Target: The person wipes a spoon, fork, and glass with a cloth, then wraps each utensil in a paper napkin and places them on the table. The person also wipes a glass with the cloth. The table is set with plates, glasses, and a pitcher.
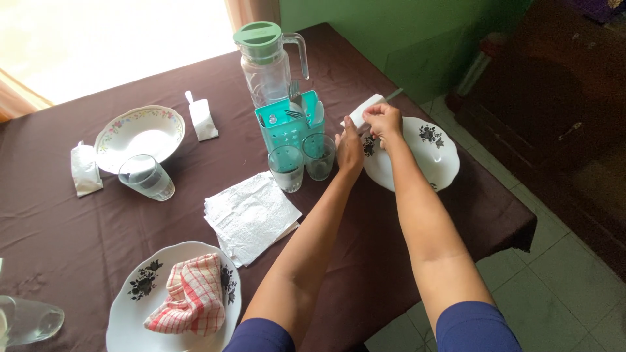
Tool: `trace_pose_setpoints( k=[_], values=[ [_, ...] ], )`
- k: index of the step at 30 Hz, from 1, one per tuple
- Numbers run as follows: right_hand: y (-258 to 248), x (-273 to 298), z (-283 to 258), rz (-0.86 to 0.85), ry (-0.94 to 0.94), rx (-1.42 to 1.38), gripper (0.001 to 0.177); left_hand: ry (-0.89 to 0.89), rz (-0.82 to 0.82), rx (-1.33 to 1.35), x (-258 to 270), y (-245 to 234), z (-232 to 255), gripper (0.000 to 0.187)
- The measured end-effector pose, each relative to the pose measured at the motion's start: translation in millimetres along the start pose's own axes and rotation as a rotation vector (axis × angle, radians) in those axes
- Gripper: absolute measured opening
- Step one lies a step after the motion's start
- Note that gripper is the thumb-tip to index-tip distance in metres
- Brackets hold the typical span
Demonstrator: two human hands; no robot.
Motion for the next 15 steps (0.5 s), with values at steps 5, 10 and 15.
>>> trace_pose_setpoints(
  k=[5,10,15],
  values=[
    [10.4,-20.3,15.1,-0.075,0.073,0.133,0.014,-0.139,-0.065,-0.064,-30.1,11.9,-29.3,0.101],
    [8.2,-25.5,17.4,-0.164,0.148,0.224,0.024,-0.225,-0.032,-0.103,-29.7,10.7,-18.5,0.111],
    [2.3,-31.0,0.0,-0.13,-0.031,0.43,0.036,-0.23,0.023,-0.145,-23.4,4.1,-9.3,0.116]
  ],
)
Point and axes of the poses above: each hand's wrist, its own x-axis away from the middle knuckle, its own y-axis out of the palm, z = x × y, the point moved 1 cm from there along -x, towards the middle knuckle, and after that the axes turned 9 degrees about y, right-handed, at the moved point
